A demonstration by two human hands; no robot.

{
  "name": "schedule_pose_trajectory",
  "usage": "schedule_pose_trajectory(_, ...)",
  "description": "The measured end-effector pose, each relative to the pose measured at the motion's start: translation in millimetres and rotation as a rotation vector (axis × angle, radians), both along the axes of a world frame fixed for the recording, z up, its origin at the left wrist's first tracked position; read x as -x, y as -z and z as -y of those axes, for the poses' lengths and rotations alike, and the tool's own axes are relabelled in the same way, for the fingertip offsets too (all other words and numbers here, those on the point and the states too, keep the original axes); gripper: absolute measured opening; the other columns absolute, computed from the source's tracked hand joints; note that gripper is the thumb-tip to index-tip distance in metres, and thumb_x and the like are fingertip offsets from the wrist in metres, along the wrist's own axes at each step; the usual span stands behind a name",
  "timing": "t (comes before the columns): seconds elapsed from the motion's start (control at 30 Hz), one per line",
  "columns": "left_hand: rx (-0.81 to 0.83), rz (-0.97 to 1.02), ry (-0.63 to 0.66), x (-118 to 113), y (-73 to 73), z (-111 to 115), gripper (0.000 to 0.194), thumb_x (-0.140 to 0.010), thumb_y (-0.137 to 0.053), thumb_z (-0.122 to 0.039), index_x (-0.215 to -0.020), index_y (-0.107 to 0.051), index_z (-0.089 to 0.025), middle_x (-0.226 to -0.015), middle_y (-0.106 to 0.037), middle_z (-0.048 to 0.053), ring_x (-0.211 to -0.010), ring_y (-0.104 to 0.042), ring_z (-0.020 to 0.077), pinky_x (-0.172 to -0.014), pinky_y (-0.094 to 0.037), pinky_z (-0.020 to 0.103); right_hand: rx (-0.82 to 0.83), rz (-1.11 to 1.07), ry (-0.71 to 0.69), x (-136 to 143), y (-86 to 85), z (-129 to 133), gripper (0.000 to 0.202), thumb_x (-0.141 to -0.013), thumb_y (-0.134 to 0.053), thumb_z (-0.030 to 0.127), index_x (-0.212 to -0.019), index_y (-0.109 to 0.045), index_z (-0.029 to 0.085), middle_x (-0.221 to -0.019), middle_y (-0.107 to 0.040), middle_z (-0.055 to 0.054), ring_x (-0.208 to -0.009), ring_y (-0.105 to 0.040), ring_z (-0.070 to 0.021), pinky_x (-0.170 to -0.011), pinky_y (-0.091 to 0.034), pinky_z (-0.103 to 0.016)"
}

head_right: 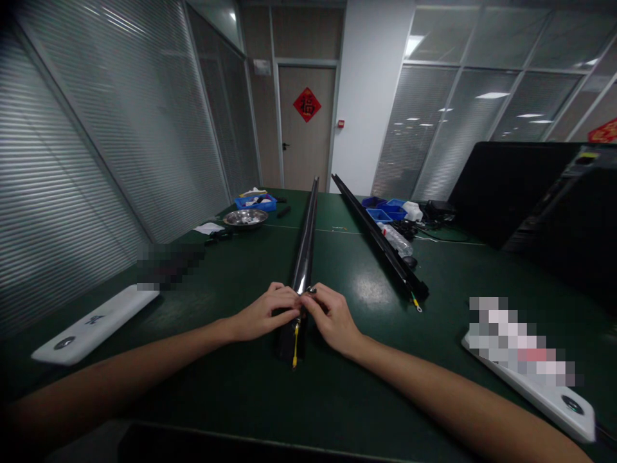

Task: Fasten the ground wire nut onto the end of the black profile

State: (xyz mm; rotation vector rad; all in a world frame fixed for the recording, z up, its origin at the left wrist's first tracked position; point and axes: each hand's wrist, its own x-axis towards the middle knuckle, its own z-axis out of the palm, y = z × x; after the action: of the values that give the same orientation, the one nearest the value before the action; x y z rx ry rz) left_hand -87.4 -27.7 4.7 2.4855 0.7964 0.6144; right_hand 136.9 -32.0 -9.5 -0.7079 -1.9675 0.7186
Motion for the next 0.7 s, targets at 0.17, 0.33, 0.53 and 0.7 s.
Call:
schedule_pose_trajectory(0.17, 0.002, -0.003, -0.012, 0.9, 1.1, 0.3, 0.029, -0.107, -0.048, -0.039, -0.098, -0.068, -0.02, -0.1, -0.07, 0.003, -0.106, -0.059, 0.0206, -0.104, -0.028, 0.037, -0.002, -0.02, -0.017, -0.6, 0.1, -0.8, 0.035, -0.107, -0.049, 0.038, -0.088, -0.071, 0.02, -0.086, -0.066, -0.005, -0.081, -0.063, -0.0199, -0.077, -0.049, -0.032)
schedule_pose_trajectory(0.33, -0.025, 0.009, -0.006, 0.1, 1.9, 0.8, 0.028, -0.108, -0.048, -0.037, -0.098, -0.068, -0.02, -0.101, -0.07, 0.002, -0.106, -0.06, 0.0201, -0.104, -0.028, 0.036, -0.007, -0.019, -0.019, -0.9, 0.1, -0.2, 0.032, -0.107, -0.051, 0.035, -0.088, -0.071, 0.02, -0.086, -0.066, -0.005, -0.081, -0.063, -0.0202, -0.076, -0.048, -0.032)
schedule_pose_trajectory(0.53, -0.01, -0.006, -0.003, 0.2, 0.4, 0.3, 0.028, -0.108, -0.047, -0.038, -0.099, -0.067, -0.02, -0.103, -0.071, 0.003, -0.108, -0.06, 0.0206, -0.104, -0.027, 0.036, -0.008, -0.013, -0.015, -0.5, -0.4, 0.1, 0.032, -0.107, -0.05, 0.035, -0.088, -0.071, 0.02, -0.086, -0.065, -0.005, -0.08, -0.063, -0.02, -0.075, -0.048, -0.032)
schedule_pose_trajectory(0.7, 0.002, 0.0, -0.008, 0.0, -1.0, 1.5, 0.026, -0.107, -0.05, -0.037, -0.1, -0.068, -0.021, -0.103, -0.07, 0.002, -0.108, -0.06, 0.0202, -0.104, -0.028, 0.036, -0.005, -0.028, -0.028, -1.0, -1.7, 0.2, 0.035, -0.107, -0.05, 0.036, -0.084, -0.07, 0.019, -0.086, -0.065, -0.005, -0.08, -0.063, -0.0199, -0.076, -0.048, -0.032)
